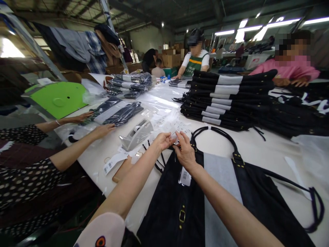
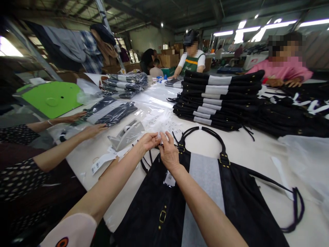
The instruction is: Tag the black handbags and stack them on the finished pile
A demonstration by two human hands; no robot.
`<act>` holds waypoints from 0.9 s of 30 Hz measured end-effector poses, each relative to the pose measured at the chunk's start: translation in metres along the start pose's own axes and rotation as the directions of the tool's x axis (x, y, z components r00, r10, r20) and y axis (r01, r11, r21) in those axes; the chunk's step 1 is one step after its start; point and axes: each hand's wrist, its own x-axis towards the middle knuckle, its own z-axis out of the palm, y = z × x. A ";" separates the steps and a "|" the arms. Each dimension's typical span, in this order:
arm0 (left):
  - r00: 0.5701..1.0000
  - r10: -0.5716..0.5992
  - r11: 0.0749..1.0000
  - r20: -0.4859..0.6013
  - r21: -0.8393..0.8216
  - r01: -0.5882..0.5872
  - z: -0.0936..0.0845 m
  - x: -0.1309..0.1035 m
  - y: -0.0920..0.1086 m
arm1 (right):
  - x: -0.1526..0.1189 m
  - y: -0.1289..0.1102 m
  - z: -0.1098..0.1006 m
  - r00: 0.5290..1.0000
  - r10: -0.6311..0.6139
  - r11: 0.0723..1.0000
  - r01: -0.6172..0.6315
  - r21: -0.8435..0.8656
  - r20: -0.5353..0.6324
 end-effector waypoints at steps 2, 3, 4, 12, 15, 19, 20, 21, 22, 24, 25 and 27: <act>0.999 -0.035 0.999 0.002 -0.007 0.035 -0.001 0.001 -0.005 | -0.002 0.000 -0.005 0.999 -0.043 0.994 0.044 -0.096 0.006; 0.999 -0.046 0.999 0.005 -0.006 0.047 -0.001 0.001 -0.007 | -0.003 0.001 -0.008 0.998 -0.059 0.991 0.060 -0.123 0.009; 0.998 -0.055 0.999 0.010 -0.002 0.055 -0.001 0.001 -0.008 | -0.004 0.002 -0.010 0.997 -0.076 0.987 0.077 -0.139 0.009; 1.000 -0.007 0.996 0.025 0.088 0.005 0.000 -0.009 -0.013 | -0.015 0.003 -0.029 0.985 -0.171 0.984 0.172 -0.052 0.016; 0.999 -0.002 0.982 0.038 0.187 -0.005 0.001 -0.021 -0.018 | -0.019 -0.015 -0.053 0.998 -0.065 0.987 0.066 0.145 -0.014; 0.987 -0.103 0.879 0.127 0.476 0.031 0.004 -0.029 -0.033 | -0.011 -0.044 -0.106 0.983 0.177 0.894 -0.179 0.410 0.044; 0.986 -0.101 0.781 0.133 0.624 -0.005 0.006 -0.028 -0.038 | -0.007 -0.049 -0.120 0.979 0.199 0.895 -0.200 0.399 0.045; 0.989 -0.067 0.654 0.132 0.754 -0.056 0.007 -0.024 -0.042 | -0.002 -0.051 -0.134 0.979 0.200 0.918 -0.201 0.341 0.041; 0.992 -0.005 0.524 0.129 0.845 -0.108 0.009 -0.018 -0.046 | 0.002 -0.051 -0.146 0.982 0.183 0.954 -0.188 0.234 0.041; 0.981 0.148 0.374 0.125 0.911 -0.172 0.014 -0.003 -0.051 | 0.009 -0.044 -0.158 0.987 0.138 0.987 -0.130 -0.093 0.078; 0.973 0.198 0.353 0.122 0.917 -0.187 0.016 0.005 -0.053 | 0.010 -0.037 -0.158 0.984 0.130 0.959 -0.093 -0.269 0.124; 0.962 0.245 0.333 0.122 0.921 -0.202 0.022 0.021 -0.056 | 0.009 -0.016 -0.146 0.957 0.167 0.846 -0.016 -0.533 0.237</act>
